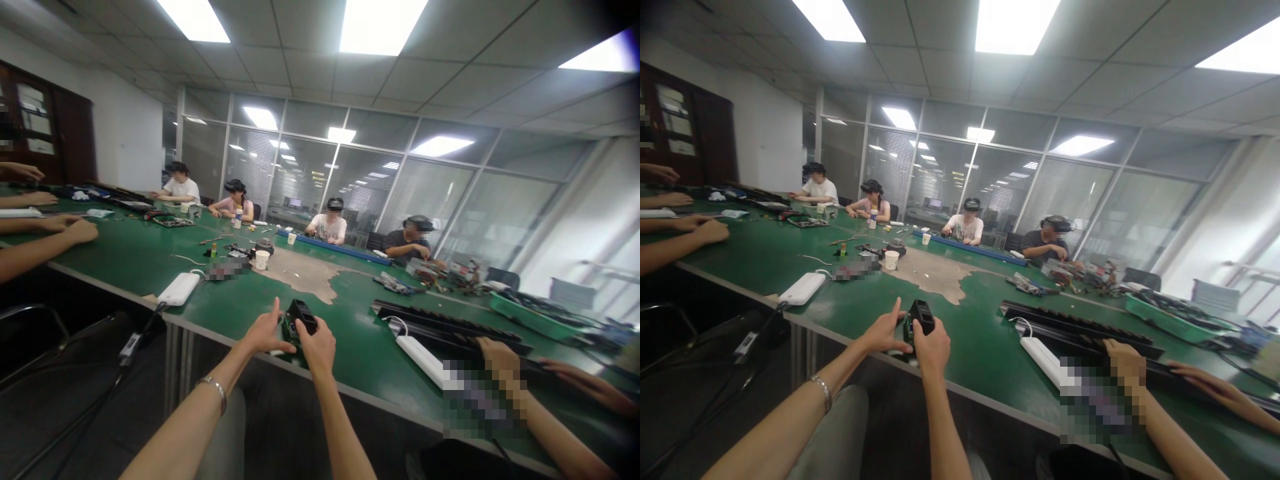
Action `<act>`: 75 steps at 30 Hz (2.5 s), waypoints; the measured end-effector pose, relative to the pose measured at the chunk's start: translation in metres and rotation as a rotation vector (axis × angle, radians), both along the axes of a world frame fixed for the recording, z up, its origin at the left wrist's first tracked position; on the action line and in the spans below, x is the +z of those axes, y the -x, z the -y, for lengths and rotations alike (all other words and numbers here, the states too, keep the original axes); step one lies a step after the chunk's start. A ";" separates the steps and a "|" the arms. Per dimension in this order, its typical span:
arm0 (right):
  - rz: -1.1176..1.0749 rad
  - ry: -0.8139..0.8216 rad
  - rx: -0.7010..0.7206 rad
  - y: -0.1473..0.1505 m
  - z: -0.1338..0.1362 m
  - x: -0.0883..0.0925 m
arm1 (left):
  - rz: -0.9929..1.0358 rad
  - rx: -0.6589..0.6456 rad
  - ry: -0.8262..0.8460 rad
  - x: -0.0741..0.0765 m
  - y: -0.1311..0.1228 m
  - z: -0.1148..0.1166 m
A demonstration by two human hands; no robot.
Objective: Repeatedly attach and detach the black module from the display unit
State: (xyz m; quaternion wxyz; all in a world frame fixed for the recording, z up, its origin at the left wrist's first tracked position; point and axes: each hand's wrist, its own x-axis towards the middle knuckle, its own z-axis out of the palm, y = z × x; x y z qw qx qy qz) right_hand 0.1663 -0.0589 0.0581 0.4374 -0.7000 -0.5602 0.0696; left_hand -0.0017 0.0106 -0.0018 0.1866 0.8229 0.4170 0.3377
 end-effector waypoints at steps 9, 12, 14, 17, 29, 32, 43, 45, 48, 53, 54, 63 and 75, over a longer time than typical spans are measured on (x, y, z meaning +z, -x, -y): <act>0.232 0.170 -0.100 0.025 0.000 0.013 | -0.004 0.034 -0.053 0.007 -0.003 0.007; 0.275 0.205 -0.104 0.028 0.000 0.013 | 0.008 0.035 -0.050 0.008 -0.003 0.008; 0.301 0.230 -0.090 0.029 0.001 0.012 | 0.013 0.045 -0.042 0.007 -0.003 0.007; 0.331 0.248 -0.056 0.028 0.001 0.010 | -0.003 0.061 -0.048 0.004 -0.002 0.005; 0.387 0.311 -0.012 0.020 -0.001 -0.008 | -0.124 0.080 -0.099 0.005 -0.004 0.005; 0.358 0.289 -0.001 0.019 0.001 -0.013 | -0.157 0.098 -0.102 0.005 -0.005 0.006; 0.045 0.009 0.014 0.004 -0.002 0.019 | -0.215 0.137 -0.030 0.008 -0.007 0.007; 0.029 -0.006 -0.009 -0.007 -0.003 0.016 | -0.238 0.140 -0.027 0.009 -0.008 0.006; 0.059 0.053 -0.056 -0.023 -0.004 0.002 | -0.269 0.145 -0.020 0.010 -0.009 0.007; 0.149 0.160 -0.115 -0.036 -0.007 -0.021 | -0.280 0.133 -0.013 0.014 -0.008 0.010; 0.167 0.176 -0.123 -0.036 -0.007 -0.023 | -0.278 0.132 -0.007 0.015 -0.007 0.010; 0.322 0.170 -0.128 -0.035 -0.002 -0.036 | -0.292 0.140 0.011 0.011 -0.007 0.004; 0.101 0.077 -0.101 -0.032 0.001 -0.017 | -0.285 0.135 -0.008 0.009 -0.006 0.004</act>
